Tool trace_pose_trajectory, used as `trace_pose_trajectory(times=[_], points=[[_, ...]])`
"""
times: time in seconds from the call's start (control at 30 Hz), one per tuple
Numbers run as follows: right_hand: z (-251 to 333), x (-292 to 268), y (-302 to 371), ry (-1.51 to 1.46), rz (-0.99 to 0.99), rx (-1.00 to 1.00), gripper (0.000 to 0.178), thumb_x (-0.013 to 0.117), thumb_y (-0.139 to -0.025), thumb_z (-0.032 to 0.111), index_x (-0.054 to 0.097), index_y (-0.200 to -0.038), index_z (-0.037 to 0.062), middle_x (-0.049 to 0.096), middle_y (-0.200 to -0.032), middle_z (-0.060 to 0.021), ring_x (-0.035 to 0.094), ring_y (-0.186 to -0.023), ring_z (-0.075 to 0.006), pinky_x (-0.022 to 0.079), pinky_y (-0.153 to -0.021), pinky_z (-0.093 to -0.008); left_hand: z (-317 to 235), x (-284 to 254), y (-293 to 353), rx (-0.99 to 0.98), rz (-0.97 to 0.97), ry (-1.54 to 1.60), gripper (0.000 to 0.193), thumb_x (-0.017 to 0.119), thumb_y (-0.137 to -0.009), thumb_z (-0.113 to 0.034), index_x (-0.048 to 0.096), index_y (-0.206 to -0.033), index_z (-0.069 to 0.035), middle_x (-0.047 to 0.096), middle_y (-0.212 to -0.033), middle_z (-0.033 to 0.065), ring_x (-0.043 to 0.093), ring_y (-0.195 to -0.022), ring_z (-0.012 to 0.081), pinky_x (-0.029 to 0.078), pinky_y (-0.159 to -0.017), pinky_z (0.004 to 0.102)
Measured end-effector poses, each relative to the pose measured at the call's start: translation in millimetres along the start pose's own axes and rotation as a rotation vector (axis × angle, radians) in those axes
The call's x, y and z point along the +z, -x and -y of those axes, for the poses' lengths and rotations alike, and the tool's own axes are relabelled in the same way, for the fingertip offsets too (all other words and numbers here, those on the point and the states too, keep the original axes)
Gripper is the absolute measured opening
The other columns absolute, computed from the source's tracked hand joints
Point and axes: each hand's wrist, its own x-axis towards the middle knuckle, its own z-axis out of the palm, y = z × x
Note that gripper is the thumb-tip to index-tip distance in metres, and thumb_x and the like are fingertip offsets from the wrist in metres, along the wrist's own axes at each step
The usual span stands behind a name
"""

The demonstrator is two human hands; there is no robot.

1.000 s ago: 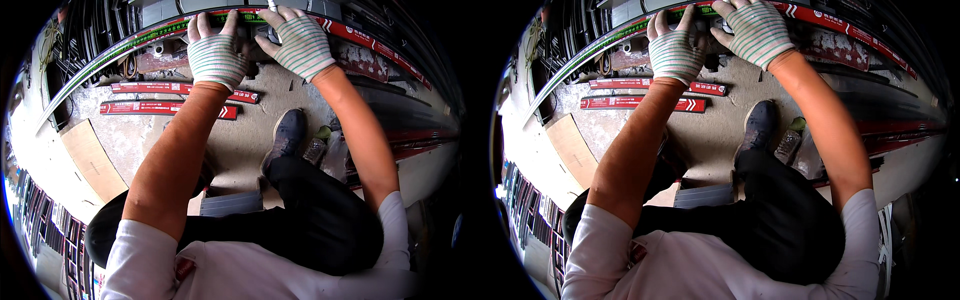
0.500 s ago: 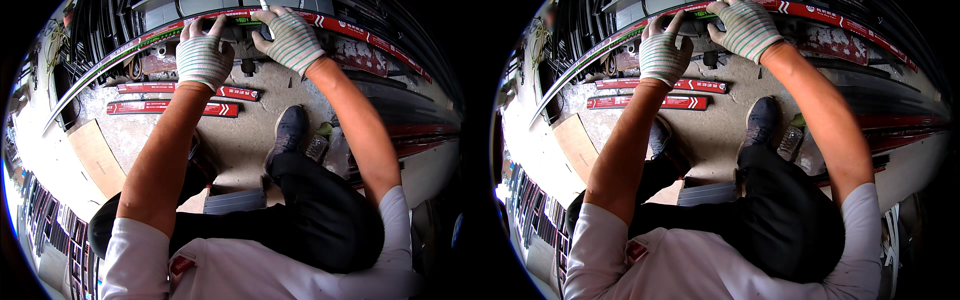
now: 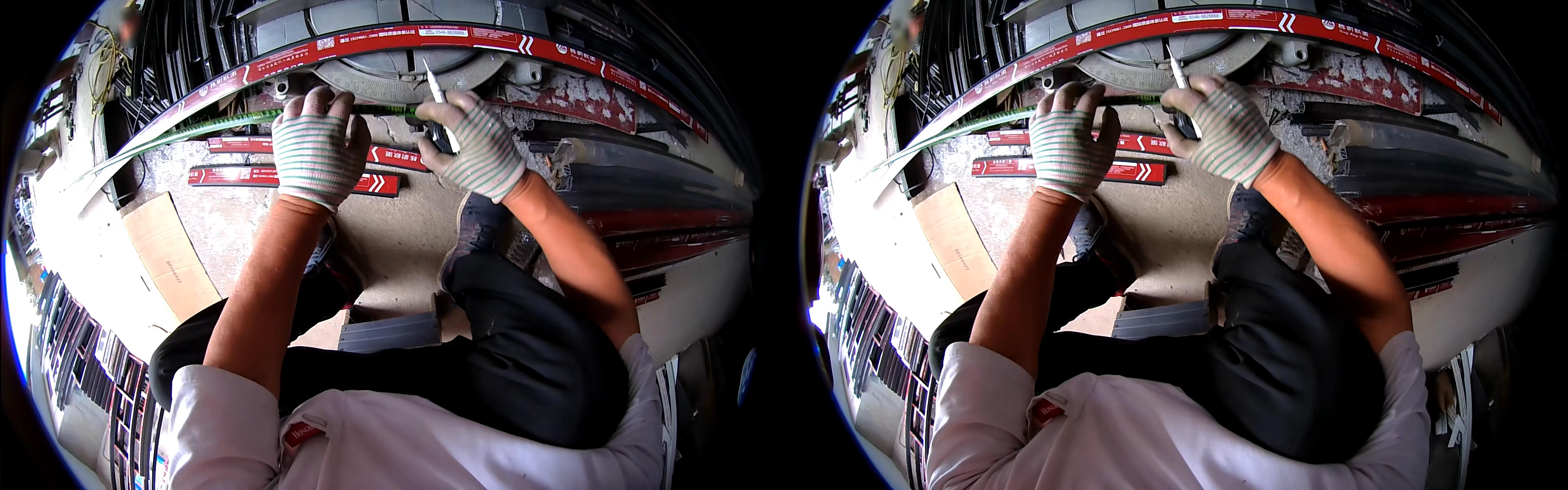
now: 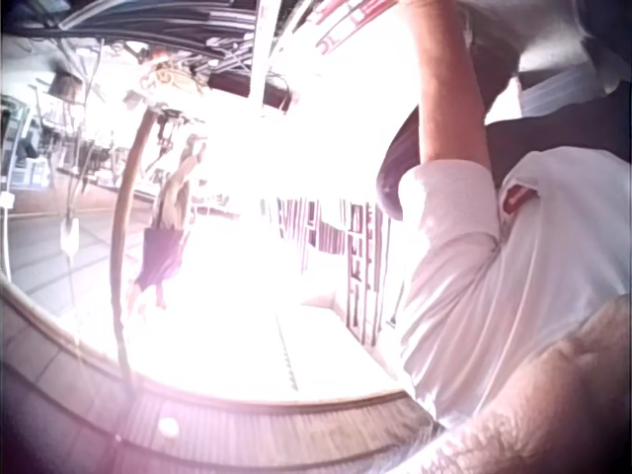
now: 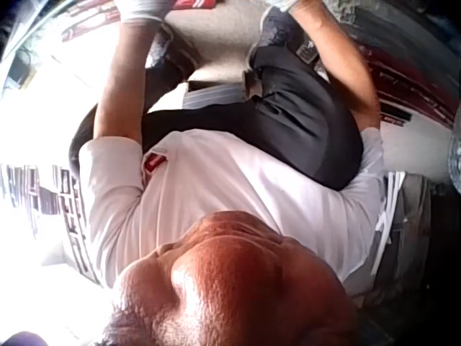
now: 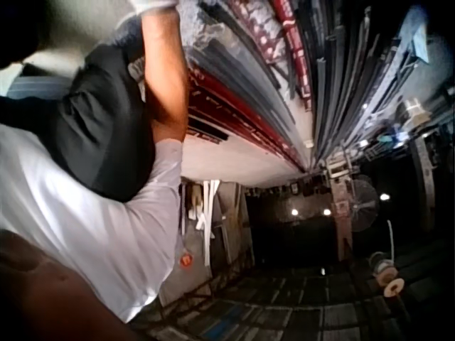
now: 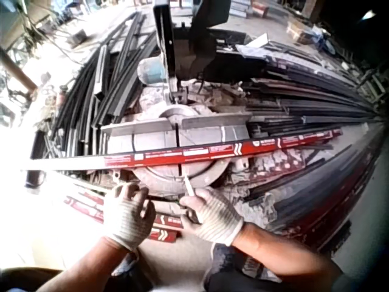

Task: The person measures a long metal profile with a tape measure, marks a cut line with a marker, and cuts the profile using a chop saw. The person then picks up the cut piece and walks to another area.

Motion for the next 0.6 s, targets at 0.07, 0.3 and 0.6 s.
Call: trace_pose_trajectory(times=[0.07, 0.3, 0.6], points=[[10.4, 1.4, 11.8, -0.095, -0.001, -0.001, 0.039, 0.084, -0.073, 0.016, 0.067, -0.108, 0.0108, 0.062, -0.1, -0.0092, 0.063, -0.094, -0.0304, 0.055, -0.082, -0.0416, -5.4, -8.3, 7.4, 0.003, 0.062, -0.017, 0.019, 0.072, -0.086, -0.025, 0.072, -0.099, -0.011, 0.066, -0.104, 0.0097, 0.061, -0.097, 0.0349, 0.049, -0.084, 0.0493], [16.0, 21.0, 93.3, -0.142, 0.14, 0.051, 0.043, 0.083, -0.076, 0.021, 0.064, -0.114, 0.0118, 0.058, -0.106, -0.0135, 0.061, -0.097, -0.0339, 0.052, -0.085, -0.0455, -20.2, -8.5, 30.9, 0.059, 0.568, -0.081, 0.03, 0.069, -0.088, -0.038, 0.076, -0.094, -0.009, 0.07, -0.099, 0.0134, 0.063, -0.106, 0.0348, 0.05, -0.092, 0.0502], [3.9, 32.6, 148.0, -0.126, 0.222, 0.095, 0.043, 0.081, -0.078, 0.02, 0.065, -0.117, 0.011, 0.057, -0.109, -0.0138, 0.061, -0.099, -0.034, 0.051, -0.083, -0.0468, 0.3, 47.0, 59.5, -0.154, 0.849, 0.453, 0.033, 0.065, -0.094, -0.039, 0.077, -0.105, -0.01, 0.073, -0.091, 0.0205, 0.07, -0.091, 0.0405, 0.055, -0.082, 0.0476]])
